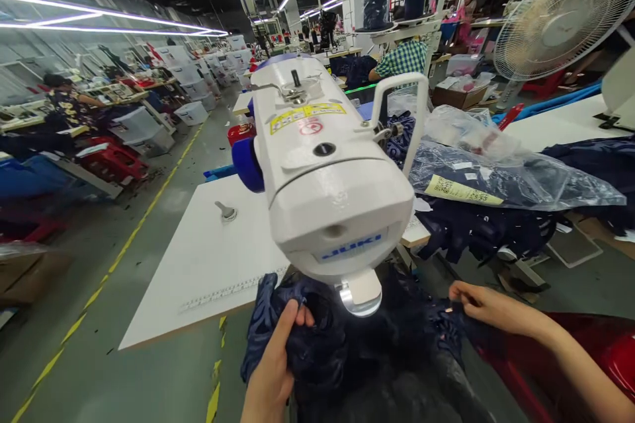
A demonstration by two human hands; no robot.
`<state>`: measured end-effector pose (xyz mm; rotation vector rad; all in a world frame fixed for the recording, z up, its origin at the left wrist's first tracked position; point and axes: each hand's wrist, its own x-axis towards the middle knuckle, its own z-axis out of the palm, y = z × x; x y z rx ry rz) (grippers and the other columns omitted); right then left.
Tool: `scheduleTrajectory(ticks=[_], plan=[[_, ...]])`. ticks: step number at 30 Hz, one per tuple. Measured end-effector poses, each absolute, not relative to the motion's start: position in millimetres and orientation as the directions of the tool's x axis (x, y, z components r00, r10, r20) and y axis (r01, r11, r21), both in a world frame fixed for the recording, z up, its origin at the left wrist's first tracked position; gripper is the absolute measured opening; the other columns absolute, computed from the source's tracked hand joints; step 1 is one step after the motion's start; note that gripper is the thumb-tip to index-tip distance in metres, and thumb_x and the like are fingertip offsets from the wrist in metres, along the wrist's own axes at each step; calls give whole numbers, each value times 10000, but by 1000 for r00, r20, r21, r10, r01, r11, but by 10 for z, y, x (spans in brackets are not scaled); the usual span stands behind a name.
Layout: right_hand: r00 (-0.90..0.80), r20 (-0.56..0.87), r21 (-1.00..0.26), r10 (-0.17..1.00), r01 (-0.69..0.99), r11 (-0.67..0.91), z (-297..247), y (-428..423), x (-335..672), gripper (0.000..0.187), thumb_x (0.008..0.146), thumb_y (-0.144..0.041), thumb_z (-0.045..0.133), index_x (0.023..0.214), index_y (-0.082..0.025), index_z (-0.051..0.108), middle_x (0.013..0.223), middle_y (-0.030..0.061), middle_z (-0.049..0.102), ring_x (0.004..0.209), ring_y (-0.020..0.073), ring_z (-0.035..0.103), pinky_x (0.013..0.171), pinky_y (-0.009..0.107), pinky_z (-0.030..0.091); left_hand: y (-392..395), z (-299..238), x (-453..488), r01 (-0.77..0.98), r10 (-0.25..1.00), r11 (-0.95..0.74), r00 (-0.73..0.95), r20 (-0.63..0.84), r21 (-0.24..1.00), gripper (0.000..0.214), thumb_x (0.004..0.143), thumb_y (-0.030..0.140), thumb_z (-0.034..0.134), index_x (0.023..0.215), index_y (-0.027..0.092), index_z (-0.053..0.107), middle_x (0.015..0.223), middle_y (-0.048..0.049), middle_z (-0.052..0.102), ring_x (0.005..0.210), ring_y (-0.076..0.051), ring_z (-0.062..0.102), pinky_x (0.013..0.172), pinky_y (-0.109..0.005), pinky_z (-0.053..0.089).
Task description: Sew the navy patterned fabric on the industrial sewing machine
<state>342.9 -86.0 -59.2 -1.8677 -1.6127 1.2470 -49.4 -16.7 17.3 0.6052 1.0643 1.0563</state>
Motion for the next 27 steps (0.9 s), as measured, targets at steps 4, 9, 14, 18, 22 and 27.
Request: scheduleTrajectory(ticks=[4, 9, 14, 18, 22, 27], plan=[[116, -279, -668, 953, 690, -279, -986, -775, 3363, 76, 660, -224, 641, 715, -191, 682, 758, 102, 663, 743, 298, 618, 719, 395, 451, -250, 163, -381, -306, 912, 409, 93, -401, 860, 354, 722, 427, 701, 555, 160, 541, 594, -3, 573, 606, -116, 517, 637, -217, 456], [-127, -74, -916, 989, 401, -17, -511, -544, 2467, 296, 869, -358, 551, 1122, -262, 669, 1142, 61, 672, 1099, 289, 574, 998, 396, 391, -387, 149, -253, -130, 928, 360, 149, -341, 924, 374, 740, 458, 667, 523, 171, 564, 570, -18, 584, 570, -131, 520, 616, -246, 448], [-444, -42, -991, 895, 134, 20, -55, -466, 1764, 282, 907, -362, 511, 1079, -248, 702, 982, 23, 716, 926, 248, 628, 909, 351, 468, -506, 88, -248, 69, 921, 322, 211, -329, 944, 369, 755, 463, 647, 501, 201, 593, 591, -46, 623, 622, -186, 584, 700, -312, 491], [-465, -61, -998, 883, 49, -43, -141, -439, 1708, 282, 883, -411, 535, 964, -210, 716, 871, 22, 689, 901, 250, 599, 847, 343, 474, -546, 97, -292, 160, 945, 229, 200, -259, 960, 317, 740, 438, 668, 501, 231, 646, 579, -51, 641, 617, -210, 608, 715, -347, 513], [-492, -111, -991, 864, 115, -62, -89, -467, 1918, 308, 878, -440, 544, 731, -182, 630, 698, -16, 559, 669, 153, 490, 633, 235, 402, -506, 180, -313, 26, 945, 312, 98, -313, 950, 188, 681, 405, 733, 735, 225, 719, 646, -35, 658, 620, -191, 602, 683, -334, 524], [-342, -128, -948, 931, 318, -14, 293, -393, 2135, 310, 902, -444, 509, 710, -202, 533, 650, -41, 447, 597, 120, 382, 539, 210, 296, -310, 270, -221, -8, 956, 291, 48, -290, 957, 271, 642, 434, 767, 804, 230, 694, 724, -5, 665, 640, -159, 598, 675, -291, 533]])
